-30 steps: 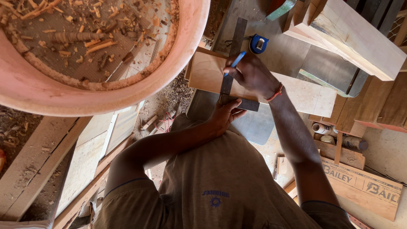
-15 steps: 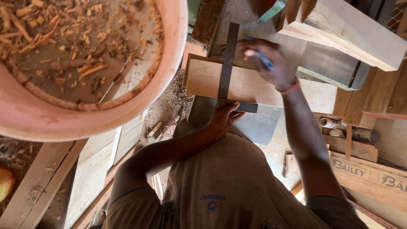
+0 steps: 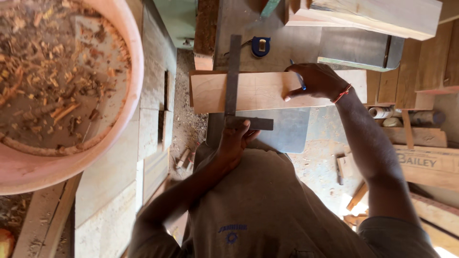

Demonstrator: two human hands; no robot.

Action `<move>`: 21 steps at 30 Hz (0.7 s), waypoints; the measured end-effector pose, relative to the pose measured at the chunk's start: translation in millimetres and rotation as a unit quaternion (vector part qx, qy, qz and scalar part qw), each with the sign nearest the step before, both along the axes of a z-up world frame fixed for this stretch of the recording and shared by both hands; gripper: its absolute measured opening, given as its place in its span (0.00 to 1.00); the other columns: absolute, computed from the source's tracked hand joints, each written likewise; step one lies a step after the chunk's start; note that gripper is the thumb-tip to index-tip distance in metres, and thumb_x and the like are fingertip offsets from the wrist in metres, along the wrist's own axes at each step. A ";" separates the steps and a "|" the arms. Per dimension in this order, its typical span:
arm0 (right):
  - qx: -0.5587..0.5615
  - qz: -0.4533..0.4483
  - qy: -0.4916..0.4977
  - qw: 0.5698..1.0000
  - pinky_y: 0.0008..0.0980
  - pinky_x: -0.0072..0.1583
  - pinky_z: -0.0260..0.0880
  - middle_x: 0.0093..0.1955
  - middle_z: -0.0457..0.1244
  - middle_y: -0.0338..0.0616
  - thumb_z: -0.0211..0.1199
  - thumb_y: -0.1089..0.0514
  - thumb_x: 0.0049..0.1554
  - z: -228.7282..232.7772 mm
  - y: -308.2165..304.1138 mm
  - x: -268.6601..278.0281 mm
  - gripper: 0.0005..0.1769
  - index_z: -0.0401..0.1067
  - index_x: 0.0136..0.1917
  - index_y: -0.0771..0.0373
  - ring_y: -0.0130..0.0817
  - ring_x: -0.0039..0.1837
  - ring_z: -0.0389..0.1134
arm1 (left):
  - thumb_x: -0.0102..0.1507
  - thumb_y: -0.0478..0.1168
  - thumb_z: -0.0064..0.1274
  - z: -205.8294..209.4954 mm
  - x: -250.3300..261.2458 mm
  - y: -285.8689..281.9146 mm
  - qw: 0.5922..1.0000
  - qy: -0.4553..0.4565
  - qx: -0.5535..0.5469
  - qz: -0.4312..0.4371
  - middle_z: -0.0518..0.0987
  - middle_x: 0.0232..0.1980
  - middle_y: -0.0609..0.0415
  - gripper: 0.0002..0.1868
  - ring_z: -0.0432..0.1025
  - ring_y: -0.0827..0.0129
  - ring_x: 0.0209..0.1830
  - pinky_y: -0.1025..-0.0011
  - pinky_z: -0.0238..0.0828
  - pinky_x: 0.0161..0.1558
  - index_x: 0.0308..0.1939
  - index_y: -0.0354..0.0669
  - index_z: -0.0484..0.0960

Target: The person uses a try square and a pen to mark straight and angled lines across a wooden board at multiple locations.

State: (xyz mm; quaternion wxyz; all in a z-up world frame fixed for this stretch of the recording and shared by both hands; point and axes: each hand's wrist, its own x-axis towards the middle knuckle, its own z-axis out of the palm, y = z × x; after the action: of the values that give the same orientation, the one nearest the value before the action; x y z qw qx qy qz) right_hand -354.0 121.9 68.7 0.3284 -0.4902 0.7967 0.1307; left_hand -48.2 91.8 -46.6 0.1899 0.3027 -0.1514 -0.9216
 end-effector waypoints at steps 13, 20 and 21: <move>-0.195 0.147 0.061 0.968 0.50 0.76 0.50 0.76 0.55 0.59 0.80 0.27 0.32 -6.9 0.9 4.2 0.73 0.53 0.77 0.66 0.53 0.78 0.52 | 0.69 0.35 0.53 61.9 32.0 -14.0 0.984 -0.022 -0.149 0.099 0.80 0.60 0.45 0.16 0.77 0.61 0.60 0.62 0.80 0.59 0.61 0.33 0.74; -0.348 0.118 0.181 0.912 0.52 0.75 0.54 0.69 0.62 0.58 0.77 0.31 0.46 -14.9 -0.6 13.1 0.55 0.62 0.73 0.66 0.51 0.72 0.59 | 0.68 0.35 0.53 62.0 37.0 -10.4 0.979 -0.017 -0.172 0.109 0.80 0.60 0.45 0.18 0.77 0.63 0.59 0.64 0.79 0.58 0.62 0.38 0.73; -0.376 0.097 0.163 0.907 0.50 0.75 0.56 0.69 0.63 0.56 0.77 0.33 0.52 -16.1 7.4 17.8 0.48 0.64 0.72 0.64 0.50 0.72 0.60 | 0.69 0.35 0.53 60.2 38.0 -8.4 0.980 -0.018 -0.170 0.099 0.80 0.60 0.44 0.17 0.77 0.62 0.59 0.63 0.79 0.58 0.62 0.36 0.74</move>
State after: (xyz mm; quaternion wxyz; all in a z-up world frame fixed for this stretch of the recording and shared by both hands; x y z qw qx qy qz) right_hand -336.3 129.3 52.6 -0.0291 -0.6243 0.7775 -0.0698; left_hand -10.2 83.4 13.5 0.3262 0.2962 -0.2783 -0.8535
